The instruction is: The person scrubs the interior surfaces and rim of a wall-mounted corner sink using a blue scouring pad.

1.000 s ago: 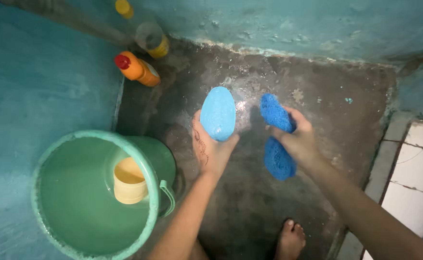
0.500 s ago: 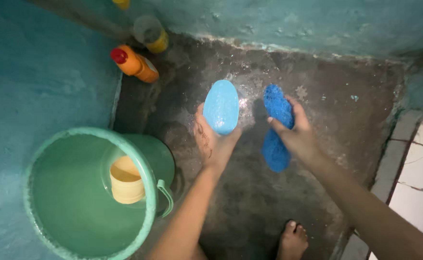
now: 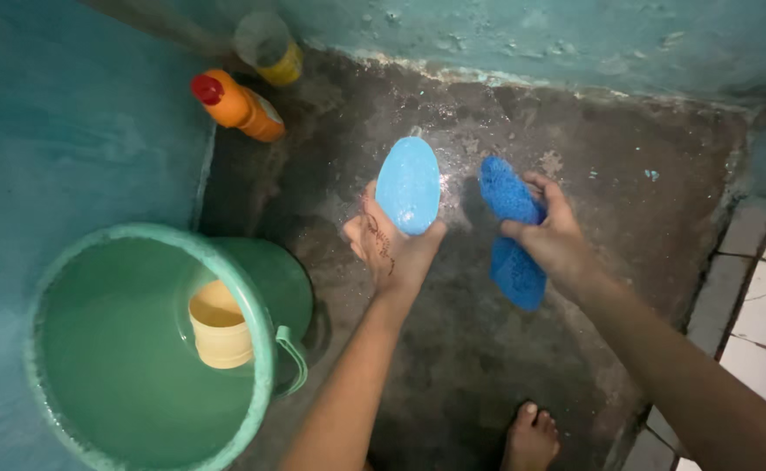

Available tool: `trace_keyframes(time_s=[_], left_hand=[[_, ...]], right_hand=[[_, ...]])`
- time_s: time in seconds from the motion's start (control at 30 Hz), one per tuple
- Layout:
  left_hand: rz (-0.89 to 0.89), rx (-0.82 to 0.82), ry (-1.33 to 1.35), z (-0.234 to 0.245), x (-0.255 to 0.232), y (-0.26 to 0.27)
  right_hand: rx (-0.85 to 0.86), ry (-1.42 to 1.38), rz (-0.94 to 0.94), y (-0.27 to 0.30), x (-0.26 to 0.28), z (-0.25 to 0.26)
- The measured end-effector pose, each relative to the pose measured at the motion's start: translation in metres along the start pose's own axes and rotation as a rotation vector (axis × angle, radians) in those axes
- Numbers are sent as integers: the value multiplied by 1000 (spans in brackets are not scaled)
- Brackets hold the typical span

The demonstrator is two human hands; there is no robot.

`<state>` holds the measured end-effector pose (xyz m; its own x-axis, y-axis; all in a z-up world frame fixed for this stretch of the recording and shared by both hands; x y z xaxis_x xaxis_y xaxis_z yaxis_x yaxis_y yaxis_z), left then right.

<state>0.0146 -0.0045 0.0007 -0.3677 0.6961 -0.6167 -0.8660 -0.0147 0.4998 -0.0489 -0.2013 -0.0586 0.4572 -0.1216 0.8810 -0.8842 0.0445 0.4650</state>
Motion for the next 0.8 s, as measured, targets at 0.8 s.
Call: trace_keyframes(time_s=[0.8], left_hand=[[-10,37,61,-18,23,-17]], right_hand=[[-48,107,-21,-14,-26,1]])
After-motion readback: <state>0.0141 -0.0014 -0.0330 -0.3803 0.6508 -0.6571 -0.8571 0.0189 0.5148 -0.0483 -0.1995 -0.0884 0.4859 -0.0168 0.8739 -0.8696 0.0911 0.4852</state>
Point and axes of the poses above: each hand's wrist, its own y-axis away from the middle knuckle, its own z-axis out of the back of the hand, x = y × z, the point moved 1 cm from there along -y, towards the middle knuckle, and after that the axes turned 12 degrees about x, right-handed, at the moved point
